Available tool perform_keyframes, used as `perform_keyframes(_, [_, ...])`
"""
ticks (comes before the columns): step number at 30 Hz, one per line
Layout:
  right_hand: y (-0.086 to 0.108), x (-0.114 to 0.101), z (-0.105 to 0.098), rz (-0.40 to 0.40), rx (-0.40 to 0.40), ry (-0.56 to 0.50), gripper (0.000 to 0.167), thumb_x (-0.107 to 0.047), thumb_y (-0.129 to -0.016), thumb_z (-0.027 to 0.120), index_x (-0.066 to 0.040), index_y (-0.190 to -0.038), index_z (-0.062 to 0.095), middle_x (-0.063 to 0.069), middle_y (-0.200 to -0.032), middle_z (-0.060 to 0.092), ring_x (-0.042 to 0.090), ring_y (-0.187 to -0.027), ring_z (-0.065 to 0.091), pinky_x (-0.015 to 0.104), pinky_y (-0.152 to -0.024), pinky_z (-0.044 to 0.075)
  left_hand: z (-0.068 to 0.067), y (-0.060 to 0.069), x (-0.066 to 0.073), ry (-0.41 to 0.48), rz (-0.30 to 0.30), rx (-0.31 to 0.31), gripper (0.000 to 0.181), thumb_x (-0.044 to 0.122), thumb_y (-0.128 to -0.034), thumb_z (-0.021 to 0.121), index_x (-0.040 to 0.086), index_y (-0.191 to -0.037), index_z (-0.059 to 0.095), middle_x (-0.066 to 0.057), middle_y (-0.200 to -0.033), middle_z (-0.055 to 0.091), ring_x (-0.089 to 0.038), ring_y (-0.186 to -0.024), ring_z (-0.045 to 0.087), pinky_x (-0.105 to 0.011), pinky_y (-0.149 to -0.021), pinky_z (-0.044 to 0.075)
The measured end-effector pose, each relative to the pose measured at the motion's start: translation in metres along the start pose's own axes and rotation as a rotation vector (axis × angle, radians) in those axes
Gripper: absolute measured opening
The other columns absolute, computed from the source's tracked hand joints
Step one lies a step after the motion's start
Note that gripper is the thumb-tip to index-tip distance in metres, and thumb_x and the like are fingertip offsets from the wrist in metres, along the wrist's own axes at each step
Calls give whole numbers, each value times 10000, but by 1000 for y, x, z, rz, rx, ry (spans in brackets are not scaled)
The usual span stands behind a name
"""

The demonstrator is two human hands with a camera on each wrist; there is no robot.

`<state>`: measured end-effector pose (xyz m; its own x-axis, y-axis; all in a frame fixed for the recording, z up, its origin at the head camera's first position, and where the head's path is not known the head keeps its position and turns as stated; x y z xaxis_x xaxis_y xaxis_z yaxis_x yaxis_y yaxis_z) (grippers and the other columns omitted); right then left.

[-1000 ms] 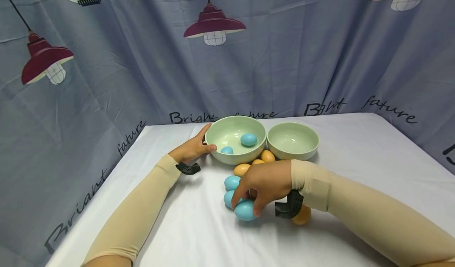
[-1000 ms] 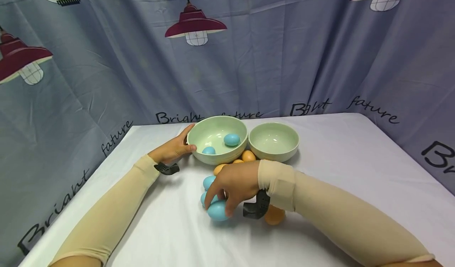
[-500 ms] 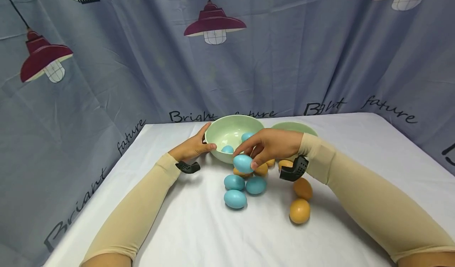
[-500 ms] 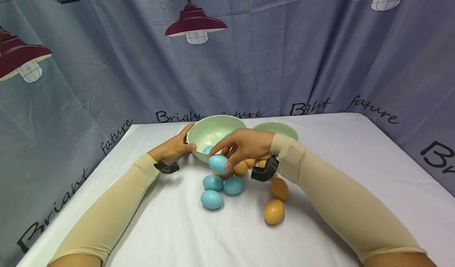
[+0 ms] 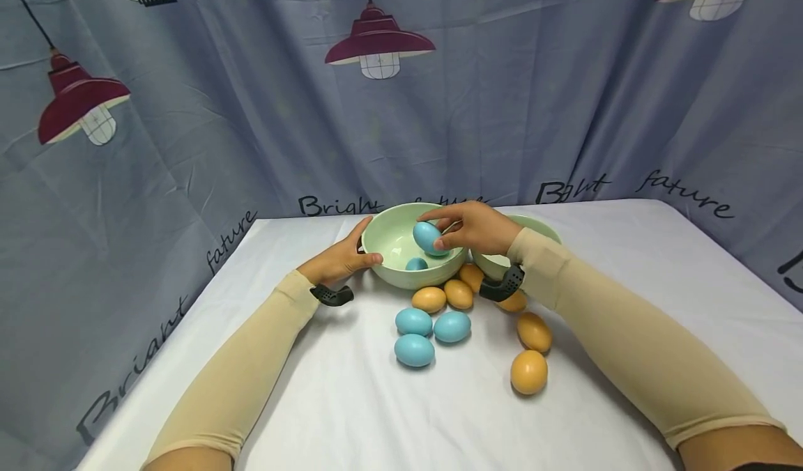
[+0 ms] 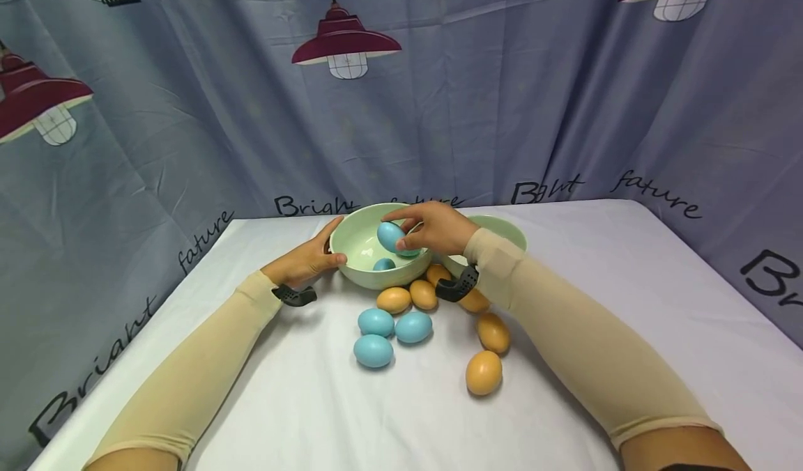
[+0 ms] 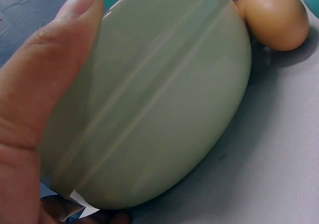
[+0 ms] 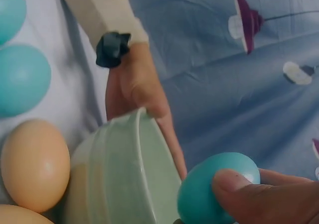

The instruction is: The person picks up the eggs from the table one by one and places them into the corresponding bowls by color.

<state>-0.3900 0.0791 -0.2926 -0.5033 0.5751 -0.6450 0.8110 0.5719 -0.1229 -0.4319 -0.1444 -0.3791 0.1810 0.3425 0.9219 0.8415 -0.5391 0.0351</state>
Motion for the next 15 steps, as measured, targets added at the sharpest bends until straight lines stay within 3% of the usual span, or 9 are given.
perform_keyframes(8, [-22,1,25,46,-67,119,554,-202,-989,763,-278,-1513,600,150,-1392,692,305,-1252,688,470,-1043,553,1,1,-2,0,7,10,1593,835,-541,828,236,-1708,-76,-143,-1779,31,-376,-1596,246,-533,-1291,278])
perform_keyframes(13, [-28,0,34,43,-49,176,561,-183,-999,746,-248,-1531,580,114,-1305,699,252,-1118,681,425,-976,547,0,2,-2,-4,4,8,1610,844,-535,823,215,-1706,-85,-143,-1778,26,-378,-1597,244,-538,-1291,278])
perform_keyframes(15, [-28,-2,35,6,-38,202,560,-168,-996,748,-211,-1529,581,103,-1235,703,236,-1023,654,405,-922,539,0,1,0,-5,0,3,1607,838,-540,826,217,-1706,-89,-144,-1777,23,-391,-1594,251,-547,-1288,284])
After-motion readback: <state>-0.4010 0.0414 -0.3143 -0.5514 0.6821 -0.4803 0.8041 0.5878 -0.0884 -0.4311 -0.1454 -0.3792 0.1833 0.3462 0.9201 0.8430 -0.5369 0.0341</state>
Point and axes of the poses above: each hand's wrist, its own y-axis away from the middle knuckle, its own z-axis out of the palm, x = y × z, the point moved 9 cm from there along -y, towards the middle knuckle
